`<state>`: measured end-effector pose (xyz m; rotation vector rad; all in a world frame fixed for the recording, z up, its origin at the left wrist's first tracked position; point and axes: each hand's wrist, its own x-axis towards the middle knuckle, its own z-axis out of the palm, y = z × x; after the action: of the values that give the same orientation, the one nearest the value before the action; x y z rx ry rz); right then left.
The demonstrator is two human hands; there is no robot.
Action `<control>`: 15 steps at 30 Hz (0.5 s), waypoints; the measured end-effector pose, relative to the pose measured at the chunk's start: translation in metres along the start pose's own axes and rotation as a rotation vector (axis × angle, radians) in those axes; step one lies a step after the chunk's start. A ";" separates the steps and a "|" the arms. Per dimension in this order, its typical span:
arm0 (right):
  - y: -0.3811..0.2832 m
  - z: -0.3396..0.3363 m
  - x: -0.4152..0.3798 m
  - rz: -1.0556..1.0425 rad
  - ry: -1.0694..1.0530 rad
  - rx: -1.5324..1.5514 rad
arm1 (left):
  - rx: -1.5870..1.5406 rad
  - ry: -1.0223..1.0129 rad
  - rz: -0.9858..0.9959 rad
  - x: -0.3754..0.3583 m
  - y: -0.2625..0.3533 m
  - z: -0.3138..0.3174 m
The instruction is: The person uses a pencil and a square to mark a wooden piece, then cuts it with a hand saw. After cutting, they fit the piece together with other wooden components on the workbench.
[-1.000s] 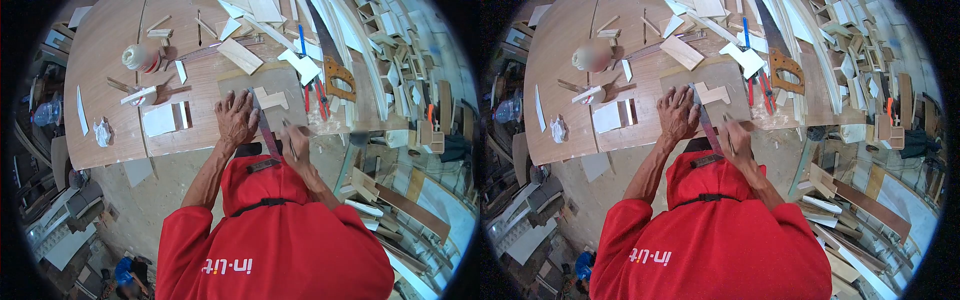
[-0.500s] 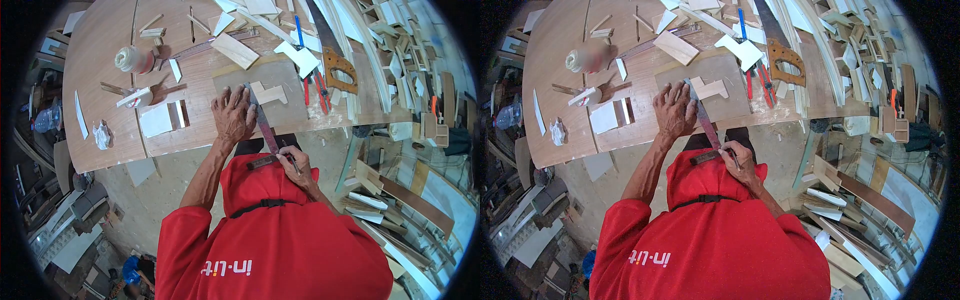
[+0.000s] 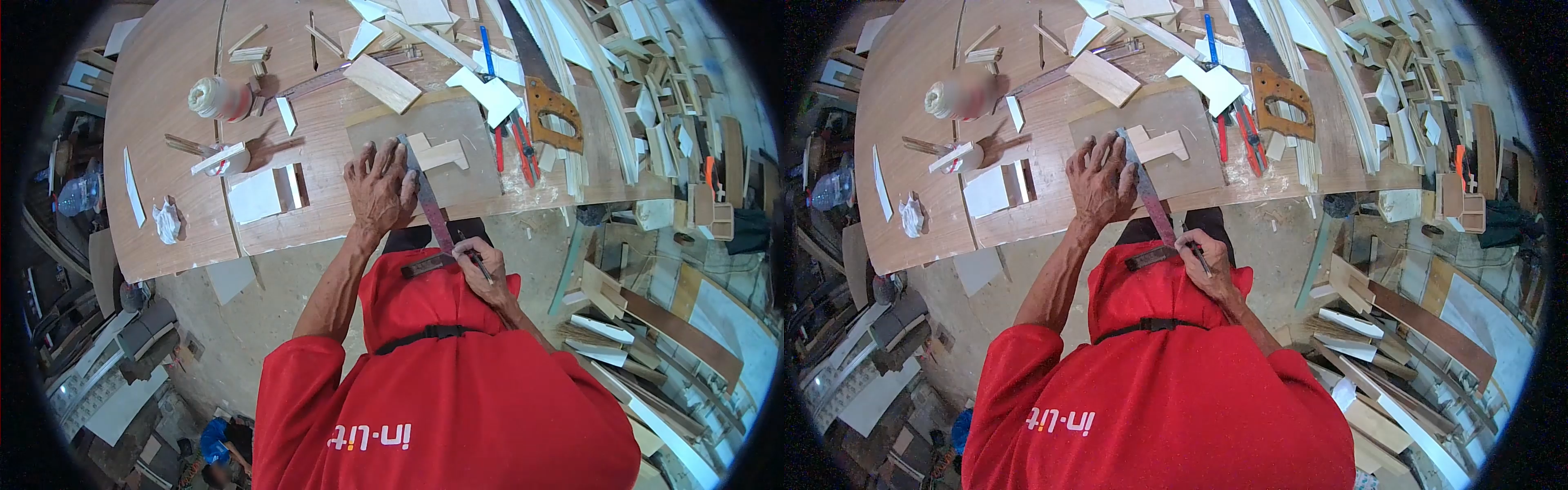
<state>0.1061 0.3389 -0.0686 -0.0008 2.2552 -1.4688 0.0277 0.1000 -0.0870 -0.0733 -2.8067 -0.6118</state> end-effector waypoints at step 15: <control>0.008 0.007 -0.004 0.082 0.040 0.341 | -0.067 -0.017 -0.031 0.000 0.000 -0.002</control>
<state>0.1143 0.3371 -0.0770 0.2245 1.9813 -1.8021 0.0280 0.0989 -0.0850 -0.0484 -2.8087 -0.7152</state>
